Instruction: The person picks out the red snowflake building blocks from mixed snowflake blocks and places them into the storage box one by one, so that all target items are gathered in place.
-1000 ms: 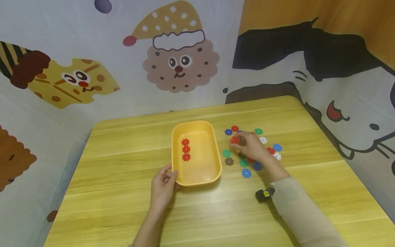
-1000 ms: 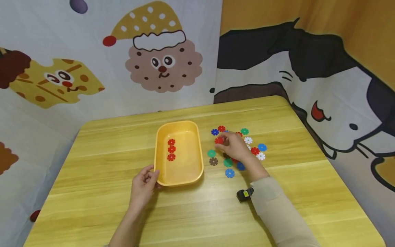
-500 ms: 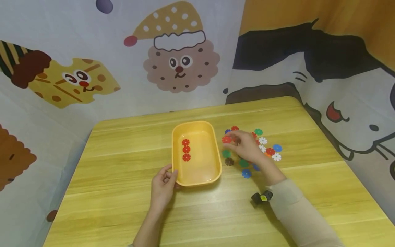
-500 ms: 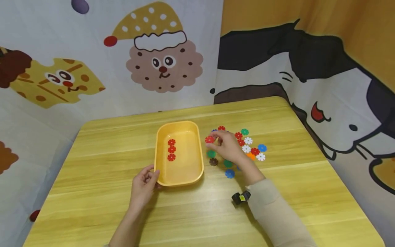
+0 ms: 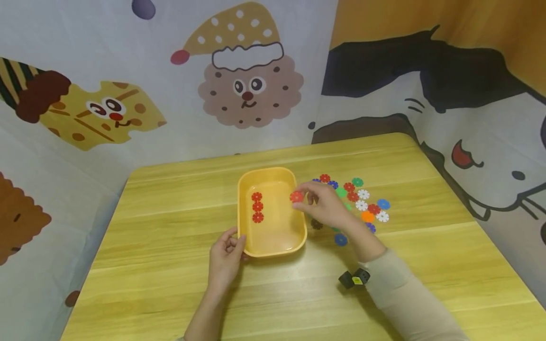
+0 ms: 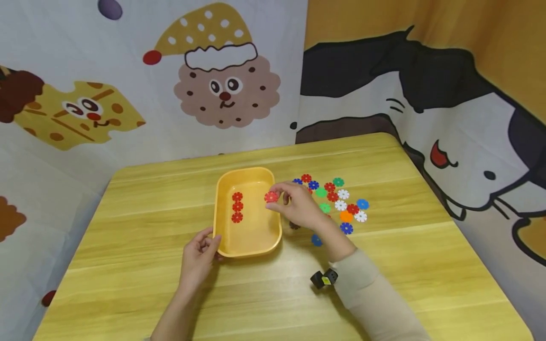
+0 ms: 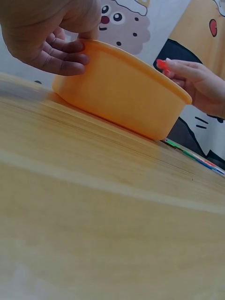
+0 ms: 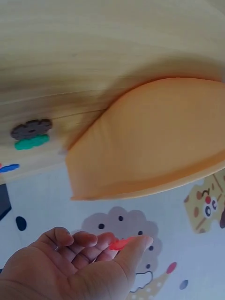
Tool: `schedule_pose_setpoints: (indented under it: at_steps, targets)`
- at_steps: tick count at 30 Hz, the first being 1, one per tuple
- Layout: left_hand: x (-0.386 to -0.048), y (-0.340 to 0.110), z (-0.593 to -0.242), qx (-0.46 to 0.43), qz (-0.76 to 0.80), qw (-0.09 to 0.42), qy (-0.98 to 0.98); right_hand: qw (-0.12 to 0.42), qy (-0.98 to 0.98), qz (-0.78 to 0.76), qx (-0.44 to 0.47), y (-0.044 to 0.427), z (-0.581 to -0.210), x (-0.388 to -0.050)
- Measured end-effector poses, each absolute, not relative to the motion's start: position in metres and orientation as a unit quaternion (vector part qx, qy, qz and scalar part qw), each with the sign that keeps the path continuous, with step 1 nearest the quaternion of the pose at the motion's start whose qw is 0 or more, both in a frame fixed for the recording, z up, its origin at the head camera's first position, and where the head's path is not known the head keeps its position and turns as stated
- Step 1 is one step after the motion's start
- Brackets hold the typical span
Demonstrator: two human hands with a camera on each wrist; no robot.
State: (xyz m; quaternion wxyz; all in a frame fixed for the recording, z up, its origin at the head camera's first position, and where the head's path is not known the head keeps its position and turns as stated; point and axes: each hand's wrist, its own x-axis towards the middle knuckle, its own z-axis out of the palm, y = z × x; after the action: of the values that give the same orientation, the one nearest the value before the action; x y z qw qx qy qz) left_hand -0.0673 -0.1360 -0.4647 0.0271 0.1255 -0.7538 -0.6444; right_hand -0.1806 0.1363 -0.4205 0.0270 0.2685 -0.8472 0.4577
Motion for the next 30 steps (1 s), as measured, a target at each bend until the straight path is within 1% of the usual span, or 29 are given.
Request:
schedule_pose_setpoints:
  at_steps: [3, 11, 19, 23, 30]
  targets:
    - [-0.067, -0.136, -0.465, 0.126, -0.649, 0.027, -0.750, 0.029, -0.843, 0.455, 0.283, 0.130, -0.420, -0.178]
    - [-0.067, -0.136, -0.465, 0.128, -0.653, 0.031, -0.746, 0.014, -0.842, 0.441, 0.312, 0.110, -0.418, -0.168]
    - [-0.068, -0.136, -0.467, 0.126, -0.647, 0.034, -0.751, -0.017, -0.840, 0.423, 0.339, 0.091, -0.421, -0.160]
    - [-0.068, -0.137, -0.468, 0.121, -0.648, 0.035, -0.751, -0.023, -0.840, 0.419, 0.344, 0.084, -0.423, -0.158]
    - [-0.067, -0.136, -0.467, 0.118, -0.652, 0.037, -0.748, -0.052, -0.846, 0.403, 0.345, 0.072, -0.430, -0.159]
